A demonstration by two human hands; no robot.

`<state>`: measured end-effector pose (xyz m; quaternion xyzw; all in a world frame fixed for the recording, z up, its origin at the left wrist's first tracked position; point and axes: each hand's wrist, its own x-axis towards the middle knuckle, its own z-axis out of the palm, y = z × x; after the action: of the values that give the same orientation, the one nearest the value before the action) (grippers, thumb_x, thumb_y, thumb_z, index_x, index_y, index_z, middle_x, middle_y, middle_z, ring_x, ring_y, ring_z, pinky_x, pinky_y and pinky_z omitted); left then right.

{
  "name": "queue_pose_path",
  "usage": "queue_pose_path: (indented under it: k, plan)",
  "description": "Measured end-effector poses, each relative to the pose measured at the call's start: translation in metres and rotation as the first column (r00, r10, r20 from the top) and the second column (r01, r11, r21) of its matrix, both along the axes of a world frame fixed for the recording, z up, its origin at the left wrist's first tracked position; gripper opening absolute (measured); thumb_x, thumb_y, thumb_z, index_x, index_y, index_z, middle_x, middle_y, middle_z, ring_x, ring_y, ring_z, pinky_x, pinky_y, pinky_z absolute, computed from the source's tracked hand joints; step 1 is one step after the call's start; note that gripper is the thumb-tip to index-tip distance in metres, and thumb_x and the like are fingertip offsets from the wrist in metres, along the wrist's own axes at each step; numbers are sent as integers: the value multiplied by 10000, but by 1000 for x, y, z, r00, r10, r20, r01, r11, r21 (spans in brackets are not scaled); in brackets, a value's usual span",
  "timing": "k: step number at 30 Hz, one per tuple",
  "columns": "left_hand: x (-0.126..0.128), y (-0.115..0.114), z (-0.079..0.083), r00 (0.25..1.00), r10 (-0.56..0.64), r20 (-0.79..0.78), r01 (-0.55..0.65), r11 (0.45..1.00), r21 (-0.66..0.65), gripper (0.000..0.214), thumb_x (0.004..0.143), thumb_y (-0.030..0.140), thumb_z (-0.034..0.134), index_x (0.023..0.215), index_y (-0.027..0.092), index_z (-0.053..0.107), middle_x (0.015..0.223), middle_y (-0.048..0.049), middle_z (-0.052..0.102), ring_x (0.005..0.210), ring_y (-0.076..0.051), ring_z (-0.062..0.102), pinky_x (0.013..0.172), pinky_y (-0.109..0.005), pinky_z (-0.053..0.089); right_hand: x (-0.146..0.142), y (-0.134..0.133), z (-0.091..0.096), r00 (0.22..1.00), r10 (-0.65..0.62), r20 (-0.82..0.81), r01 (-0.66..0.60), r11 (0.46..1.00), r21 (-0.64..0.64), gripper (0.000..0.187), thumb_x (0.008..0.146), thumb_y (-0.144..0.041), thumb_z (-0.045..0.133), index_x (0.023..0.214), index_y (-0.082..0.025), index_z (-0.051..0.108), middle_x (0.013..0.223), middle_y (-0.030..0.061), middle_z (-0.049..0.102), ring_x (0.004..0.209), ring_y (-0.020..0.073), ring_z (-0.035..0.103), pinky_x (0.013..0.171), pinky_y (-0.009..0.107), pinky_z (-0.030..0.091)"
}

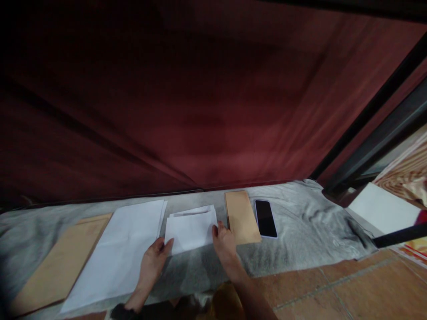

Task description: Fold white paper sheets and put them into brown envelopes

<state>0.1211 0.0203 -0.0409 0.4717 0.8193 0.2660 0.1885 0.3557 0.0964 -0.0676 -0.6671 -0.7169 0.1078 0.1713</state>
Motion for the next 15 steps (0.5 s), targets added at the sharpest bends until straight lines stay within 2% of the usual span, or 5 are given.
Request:
queue_pose_path:
  k: [5, 9, 15]
  plan:
    - [-1, 15, 9, 996, -12, -84, -2, 986, -168, 251, 941, 400, 491, 766, 234, 558, 682, -11, 647, 662, -172, 619, 639, -266, 376, -10, 16, 2, 994, -36, 104, 33, 999, 38, 355, 1029, -366, 488, 1181, -127, 702, 822, 140, 762, 777, 239, 743, 682, 281, 495]
    - [-1, 20, 11, 995, -5, -99, -16, 978, -208, 264, 975, 414, 475, 868, 225, 624, 735, -29, 698, 715, -195, 669, 630, -271, 376, -15, 22, 2, 987, -37, 156, 33, 999, 25, 341, 1035, -363, 496, 1196, -127, 684, 816, 136, 766, 773, 235, 755, 669, 276, 508]
    - [4, 21, 12, 989, 14, -148, -50, 969, -243, 293, 1001, 415, 448, 982, 205, 650, 841, -81, 747, 826, -242, 711, 656, -294, 391, -22, 25, 4, 981, -39, 191, 37, 999, 12, 382, 1051, -344, 459, 1204, -62, 666, 771, 166, 753, 718, 244, 760, 632, 287, 526]
